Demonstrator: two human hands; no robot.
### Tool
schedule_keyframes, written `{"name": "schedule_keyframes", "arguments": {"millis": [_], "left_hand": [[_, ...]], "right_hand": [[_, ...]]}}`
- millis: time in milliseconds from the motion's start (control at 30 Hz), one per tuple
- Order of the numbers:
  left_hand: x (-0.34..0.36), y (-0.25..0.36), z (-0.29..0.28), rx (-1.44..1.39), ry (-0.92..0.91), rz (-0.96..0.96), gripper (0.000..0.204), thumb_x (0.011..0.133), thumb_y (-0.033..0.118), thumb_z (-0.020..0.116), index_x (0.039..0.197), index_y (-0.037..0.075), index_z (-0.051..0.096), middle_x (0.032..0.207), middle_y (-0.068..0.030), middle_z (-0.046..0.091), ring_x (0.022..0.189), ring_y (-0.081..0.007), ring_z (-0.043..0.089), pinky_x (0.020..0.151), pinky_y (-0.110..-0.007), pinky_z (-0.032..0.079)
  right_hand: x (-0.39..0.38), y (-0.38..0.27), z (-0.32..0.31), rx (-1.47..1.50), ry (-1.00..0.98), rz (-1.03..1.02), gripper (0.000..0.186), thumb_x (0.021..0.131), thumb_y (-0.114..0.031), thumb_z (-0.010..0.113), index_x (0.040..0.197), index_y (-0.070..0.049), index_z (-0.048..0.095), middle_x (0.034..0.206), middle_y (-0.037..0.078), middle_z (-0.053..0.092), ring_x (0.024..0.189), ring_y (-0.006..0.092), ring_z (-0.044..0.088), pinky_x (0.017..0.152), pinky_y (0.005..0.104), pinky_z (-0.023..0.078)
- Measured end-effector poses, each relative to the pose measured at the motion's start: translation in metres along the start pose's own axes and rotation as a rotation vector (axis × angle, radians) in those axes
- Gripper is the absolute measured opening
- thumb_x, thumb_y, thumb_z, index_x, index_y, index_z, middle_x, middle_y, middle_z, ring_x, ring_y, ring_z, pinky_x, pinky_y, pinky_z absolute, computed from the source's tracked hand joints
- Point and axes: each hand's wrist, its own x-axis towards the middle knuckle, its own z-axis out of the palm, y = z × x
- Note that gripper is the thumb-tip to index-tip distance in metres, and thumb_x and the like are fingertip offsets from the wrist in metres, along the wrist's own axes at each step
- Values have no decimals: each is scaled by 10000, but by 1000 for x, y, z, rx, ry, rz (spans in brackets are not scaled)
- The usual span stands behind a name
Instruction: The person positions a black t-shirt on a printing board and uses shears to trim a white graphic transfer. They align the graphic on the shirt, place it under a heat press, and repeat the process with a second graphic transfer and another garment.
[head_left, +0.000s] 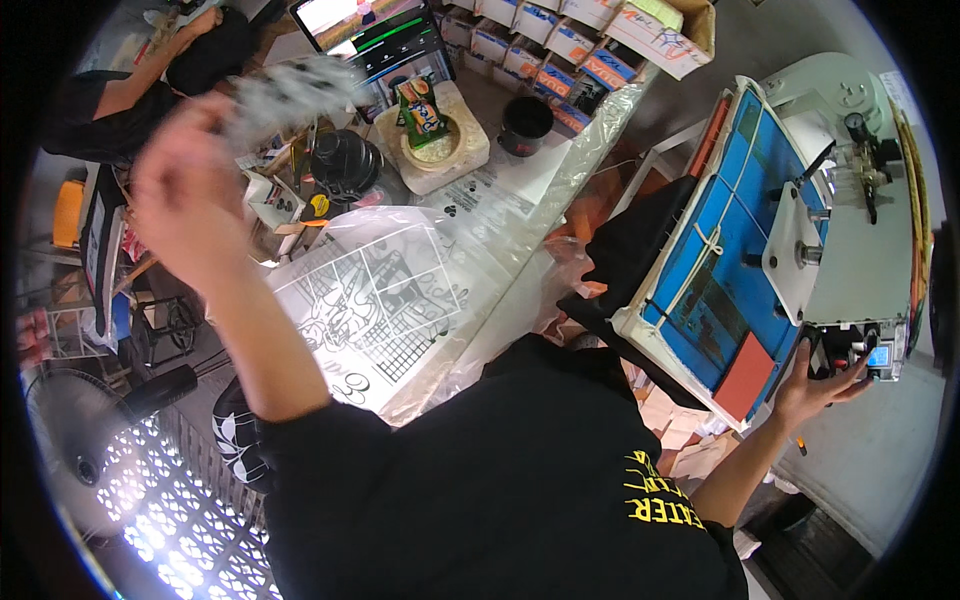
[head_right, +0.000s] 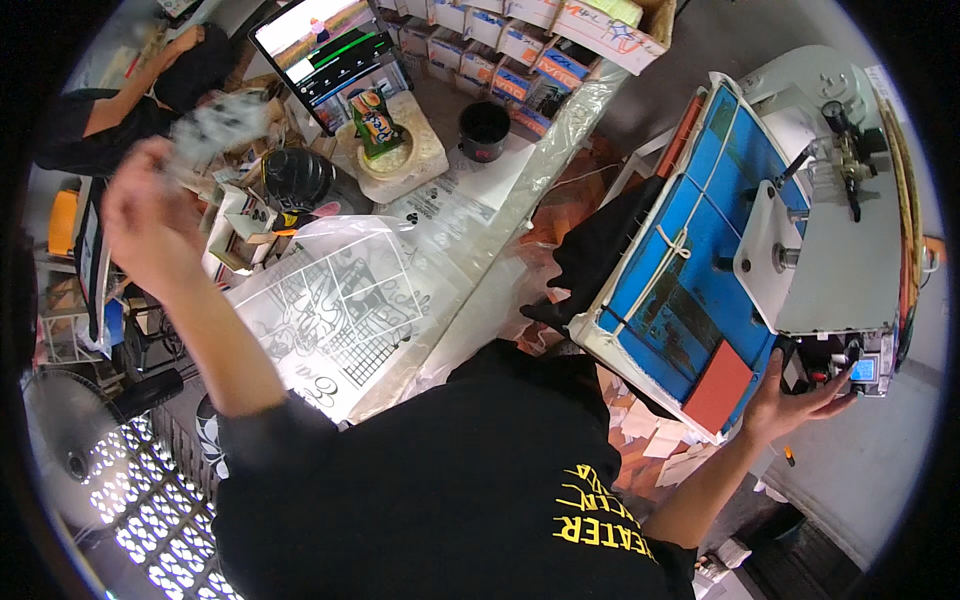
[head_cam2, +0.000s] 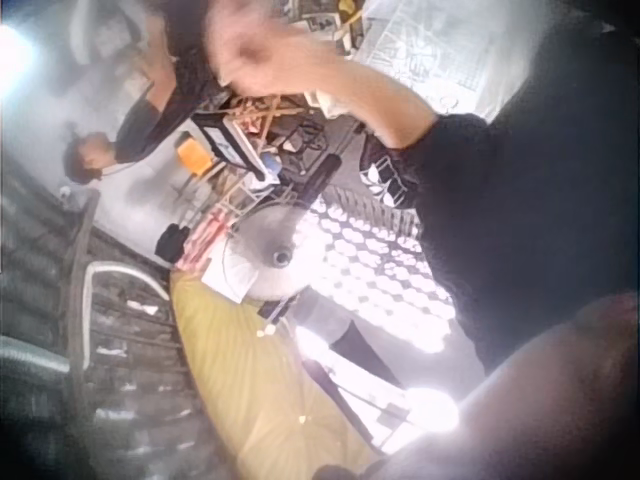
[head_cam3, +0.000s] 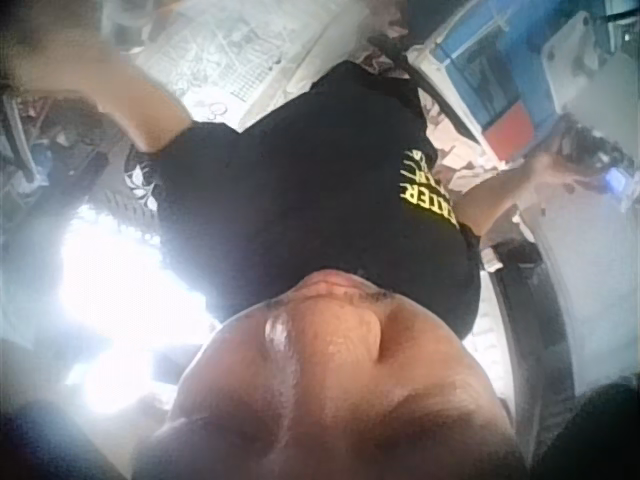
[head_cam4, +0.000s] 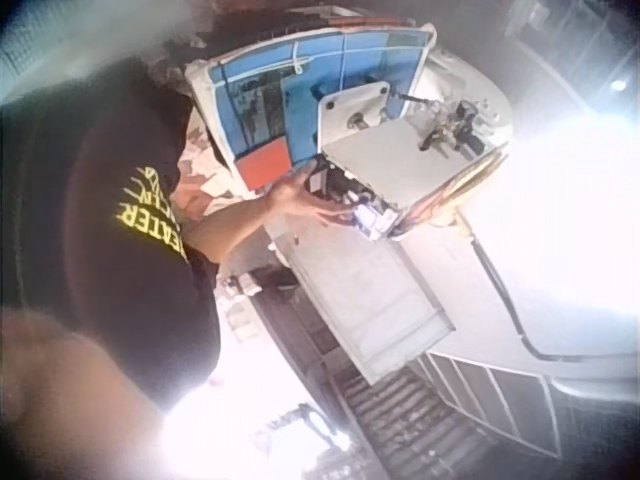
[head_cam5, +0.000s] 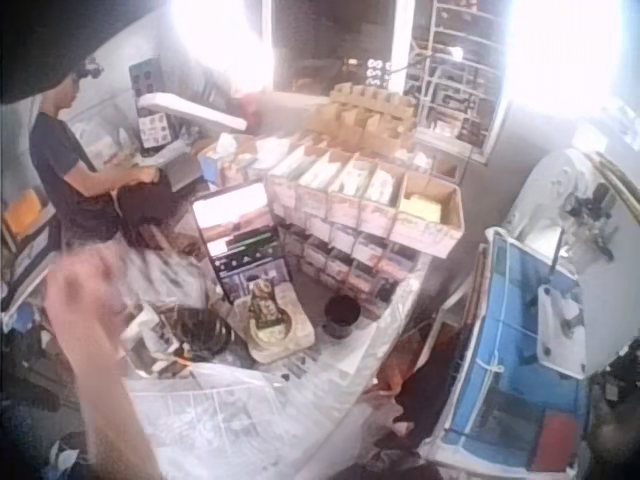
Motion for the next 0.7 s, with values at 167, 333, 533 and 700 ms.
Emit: {"name": "schedule_keyframes", "arguments": {"millis": [167, 333, 533, 700], "left_hand": [[-172, -44, 91, 64, -289, -319, 445, 850, -36, 689, 1274, 4, 560, 1244, -102, 583, 861, -130, 589, 798, -251, 512], [-266, -85, 108, 807, -211, -141, 344, 814, 69, 719, 1144, 20, 633, 1171, -155, 626, 976, -250, 639, 848, -323, 493], [-239, 27, 105, 452, -265, -412, 110, 859, 102, 701, 846, 2, 656, 857, -107, 673, 722, -243, 638, 796, -369, 521], [-181, 241, 139, -335, -476, 145, 279, 915, 273, 570, 732, 67, 530, 704, -62, 567, 665, -180, 562, 910, -537, 463]], "right_hand": [[1, -3, 6, 91, 64, 6, 998, 731, -512, 809, 1523, -145, 324, 1553, 313, 107, 1465, 444, 107, 1065, 518, 401], [2, 3, 12, 59, 122, -1, 1038, 678, -531, 835, 1509, -133, 358, 1532, 336, 141, 1411, 507, 233, 1052, 550, 393], [-3, 8, 6, 49, 161, -69, 1027, 666, -568, 836, 1491, -144, 395, 1509, 360, 204, 1404, 517, 253, 1050, 573, 380], [-6, 13, -19, 203, 54, -196, 821, 753, -361, 812, 1445, -100, 455, 1510, 351, 191, 1408, 492, 254, 1117, 539, 293]]}}
